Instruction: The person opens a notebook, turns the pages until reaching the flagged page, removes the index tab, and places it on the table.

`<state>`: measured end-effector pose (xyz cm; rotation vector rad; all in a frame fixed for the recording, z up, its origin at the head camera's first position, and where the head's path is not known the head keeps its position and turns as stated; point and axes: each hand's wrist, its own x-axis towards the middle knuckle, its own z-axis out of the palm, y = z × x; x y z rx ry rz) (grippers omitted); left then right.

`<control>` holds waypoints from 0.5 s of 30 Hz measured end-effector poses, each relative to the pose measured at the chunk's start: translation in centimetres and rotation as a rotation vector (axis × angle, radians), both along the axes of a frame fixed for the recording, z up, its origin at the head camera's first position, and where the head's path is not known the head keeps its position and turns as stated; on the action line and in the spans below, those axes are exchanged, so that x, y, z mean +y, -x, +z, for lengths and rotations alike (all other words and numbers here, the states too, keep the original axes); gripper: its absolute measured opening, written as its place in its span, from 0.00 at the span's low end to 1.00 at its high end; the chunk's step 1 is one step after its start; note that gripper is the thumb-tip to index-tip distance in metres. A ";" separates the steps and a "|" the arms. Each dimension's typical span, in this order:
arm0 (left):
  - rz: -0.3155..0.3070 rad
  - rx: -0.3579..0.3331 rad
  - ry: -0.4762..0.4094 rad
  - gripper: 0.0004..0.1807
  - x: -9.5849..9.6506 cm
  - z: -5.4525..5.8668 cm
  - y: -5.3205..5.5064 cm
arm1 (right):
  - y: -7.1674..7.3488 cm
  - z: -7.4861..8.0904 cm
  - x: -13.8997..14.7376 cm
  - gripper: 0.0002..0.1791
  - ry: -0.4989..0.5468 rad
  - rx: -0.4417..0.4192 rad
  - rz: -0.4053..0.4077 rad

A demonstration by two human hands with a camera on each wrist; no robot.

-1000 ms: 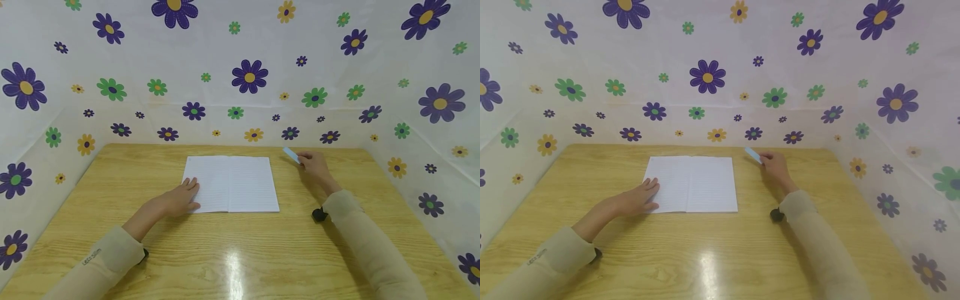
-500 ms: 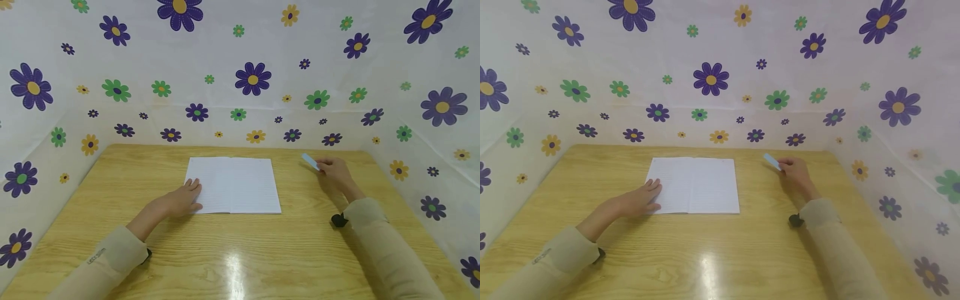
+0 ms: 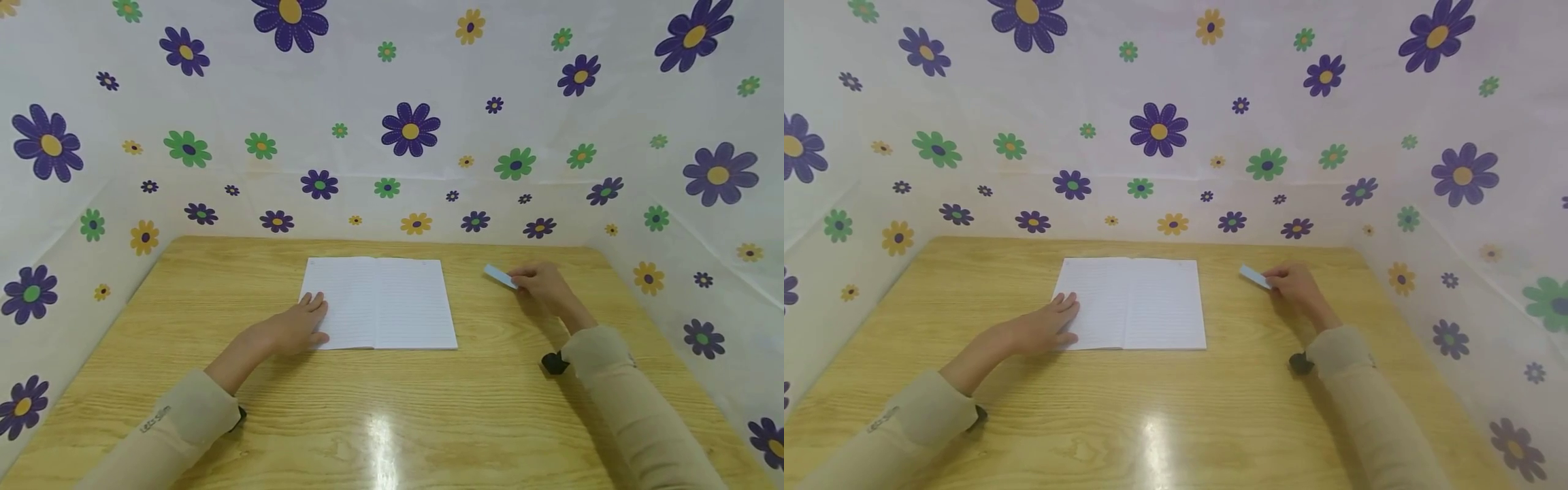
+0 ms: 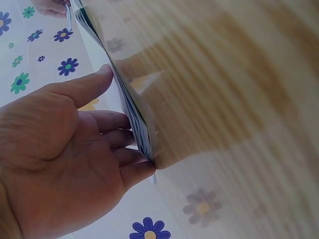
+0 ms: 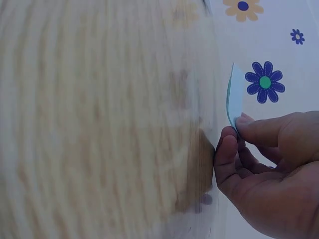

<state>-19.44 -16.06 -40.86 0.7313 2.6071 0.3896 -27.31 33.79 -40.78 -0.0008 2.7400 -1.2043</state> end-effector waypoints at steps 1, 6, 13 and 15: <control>0.000 0.001 0.001 0.39 0.0 0.0 0.0 | 0.0 0.0 -0.1 0.17 -0.006 0.000 0.005; 0.001 0.008 0.003 0.39 0.0 -0.2 0.1 | 0.0 0.0 -0.5 0.18 -0.038 0.001 0.018; -0.006 0.013 0.002 0.39 0.0 -0.2 0.1 | -0.1 0.0 -0.8 0.16 -0.045 0.038 0.004; -0.006 0.010 0.001 0.39 0.0 -0.1 0.1 | 0.0 -0.2 -0.9 0.16 -0.050 0.057 0.001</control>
